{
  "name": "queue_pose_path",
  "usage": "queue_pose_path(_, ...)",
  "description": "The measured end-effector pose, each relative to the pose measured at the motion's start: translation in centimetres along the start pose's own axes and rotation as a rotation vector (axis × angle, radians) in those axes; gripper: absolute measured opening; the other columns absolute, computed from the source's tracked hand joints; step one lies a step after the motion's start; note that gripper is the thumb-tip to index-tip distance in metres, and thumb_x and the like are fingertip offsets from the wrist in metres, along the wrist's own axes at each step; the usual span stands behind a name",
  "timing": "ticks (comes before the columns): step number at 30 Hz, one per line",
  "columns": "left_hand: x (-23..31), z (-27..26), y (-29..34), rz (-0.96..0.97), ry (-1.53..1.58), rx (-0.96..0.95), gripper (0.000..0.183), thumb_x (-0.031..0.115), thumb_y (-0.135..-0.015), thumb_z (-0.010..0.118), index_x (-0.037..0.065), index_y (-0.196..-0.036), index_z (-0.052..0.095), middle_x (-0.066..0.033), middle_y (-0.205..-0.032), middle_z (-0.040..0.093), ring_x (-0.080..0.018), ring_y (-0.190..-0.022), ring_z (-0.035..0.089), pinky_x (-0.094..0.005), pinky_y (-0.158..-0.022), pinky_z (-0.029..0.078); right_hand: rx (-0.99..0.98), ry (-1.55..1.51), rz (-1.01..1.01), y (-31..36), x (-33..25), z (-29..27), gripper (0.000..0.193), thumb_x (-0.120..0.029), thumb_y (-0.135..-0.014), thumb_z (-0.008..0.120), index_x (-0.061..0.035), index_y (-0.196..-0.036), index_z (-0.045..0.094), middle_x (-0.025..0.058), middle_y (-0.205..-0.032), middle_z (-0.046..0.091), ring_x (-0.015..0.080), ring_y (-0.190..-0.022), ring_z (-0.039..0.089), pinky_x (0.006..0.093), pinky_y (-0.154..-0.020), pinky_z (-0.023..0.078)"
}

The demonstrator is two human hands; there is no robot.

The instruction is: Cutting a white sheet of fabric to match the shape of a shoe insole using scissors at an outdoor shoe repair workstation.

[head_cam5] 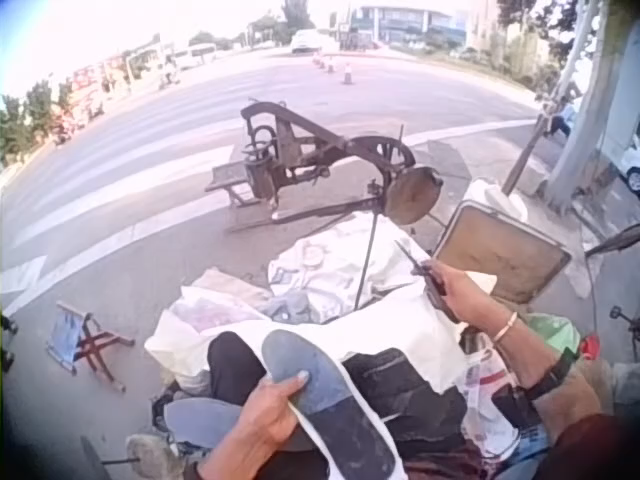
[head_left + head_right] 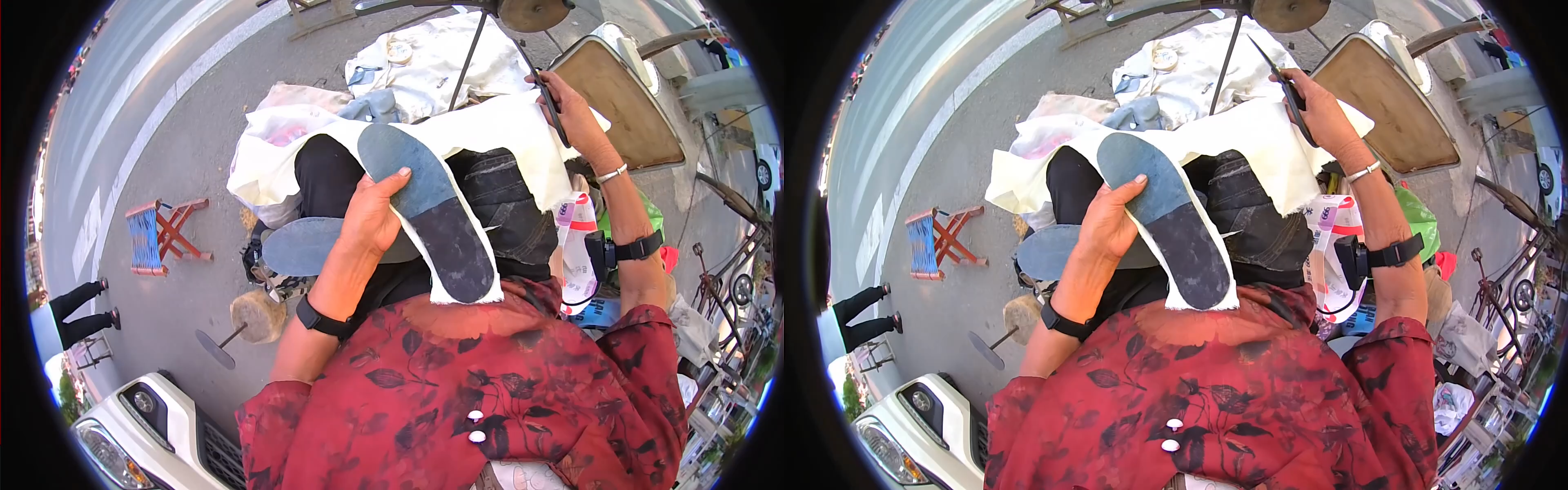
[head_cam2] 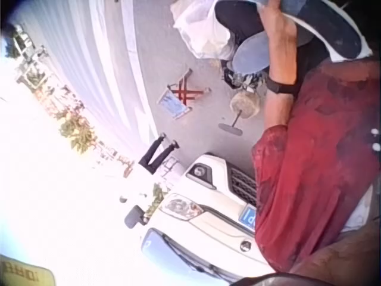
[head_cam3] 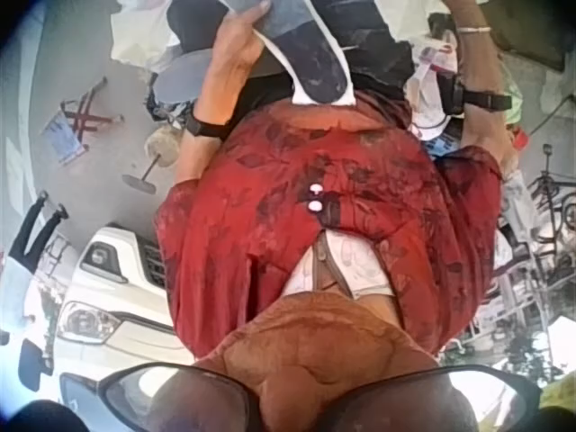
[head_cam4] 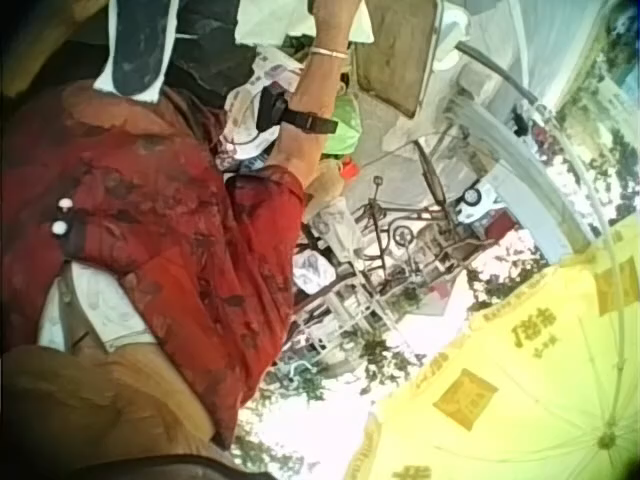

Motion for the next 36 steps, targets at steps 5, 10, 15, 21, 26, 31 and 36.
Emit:
queue_pose_path(5,1.5,3.1,0.1,0.02,-0.037,-0.136,0.026,-0.004,-0.087,0.056,0.0,-0.113,0.054,-0.0098,-0.103,0.064,-0.0198,-0.093,0.064,-0.0345,-0.084,0.053,0.282,-0.032,0.005,8.0,-2.8,-5.5,0.041,0.0,-0.084,0.056,-0.0063,-0.124,0.049,0.0079,-0.091,0.061,0.0122,-0.08,0.055,0.0259,-0.08,0.046)
queue_pose_path(10,-1.1,5.8,1.1,-0.068,-0.082,-0.275,0.026,-0.002,-0.087,0.059,0.001,-0.113,0.057,-0.0088,-0.103,0.065,-0.0193,-0.094,0.064,-0.0334,-0.084,0.053,0.42,-0.027,0.209,18.6,-4.5,-7.9,0.047,0.006,-0.08,0.05,-0.0096,-0.124,0.052,-0.0001,-0.085,0.053,0.0074,-0.079,0.05,0.0203,-0.074,0.041)
queue_pose_path(15,-2.5,6.0,0.7,-0.15,-0.201,-0.306,0.026,-0.001,-0.086,0.059,0.002,-0.112,0.058,-0.0075,-0.102,0.065,-0.0182,-0.093,0.063,-0.0333,-0.084,0.052,0.307,-0.357,0.434,23.9,1.0,-1.1,0.045,0.0,-0.082,0.063,-0.0104,-0.125,0.051,-0.0017,-0.082,0.05,0.0051,-0.074,0.047,0.0199,-0.068,0.04)
queue_pose_path(21,-2.7,5.3,-0.8,-0.161,-0.297,-0.298,0.026,0.0,-0.086,0.059,0.0,-0.111,0.056,-0.0083,-0.102,0.064,-0.0182,-0.094,0.062,-0.0342,-0.084,0.051,0.041,-0.776,0.167,22.3,-7.3,0.4,0.082,-0.067,-0.08,0.057,-0.0081,-0.133,0.035,0.0028,-0.093,0.052,0.0078,-0.074,0.047,0.0215,-0.067,0.041)
queue_pose_path(26,-2.7,5.8,-1.4,-0.17,-0.36,-0.295,0.026,0.001,-0.086,0.06,0.0,-0.112,0.056,-0.0072,-0.101,0.064,-0.0176,-0.09,0.063,-0.0317,-0.082,0.051,-0.44,-1.007,0.373,21.8,-8.3,6.6,0.073,-0.067,-0.088,0.043,-0.0051,-0.127,0.041,0.0037,-0.089,0.056,0.01,-0.077,0.056,0.0222,-0.066,0.045)
queue_pose_path(31,-2.5,6.2,-0.9,-0.165,-0.361,-0.292,0.024,0.001,-0.087,0.06,-0.001,-0.11,0.057,-0.008,-0.1,0.065,-0.0173,-0.091,0.063,-0.0317,-0.082,0.051,-0.5,-0.771,0.372,19.8,-8.3,7.5,0.077,-0.07,-0.087,0.037,-0.003,-0.124,0.045,0.0038,-0.082,0.058,0.0086,-0.07,0.057,0.0201,-0.058,0.042)
queue_pose_path(36,-2.4,6.2,-1.1,-0.172,-0.357,-0.286,0.024,-0.001,-0.088,0.058,0.0,-0.112,0.057,-0.0089,-0.101,0.065,-0.0184,-0.09,0.064,-0.0316,-0.081,0.053,-0.487,-0.712,0.422,18.4,-6.9,8.0,0.073,-0.067,-0.089,0.038,-0.0026,-0.122,0.047,0.0047,-0.079,0.058,0.0094,-0.067,0.057,0.0218,-0.06,0.043)
Point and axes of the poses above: each hand's wrist, its own y-axis away from the middle knuckle, its own z-axis out of the palm, x = y × z, the point moved 8 cm from there along -y, towards the middle knuckle
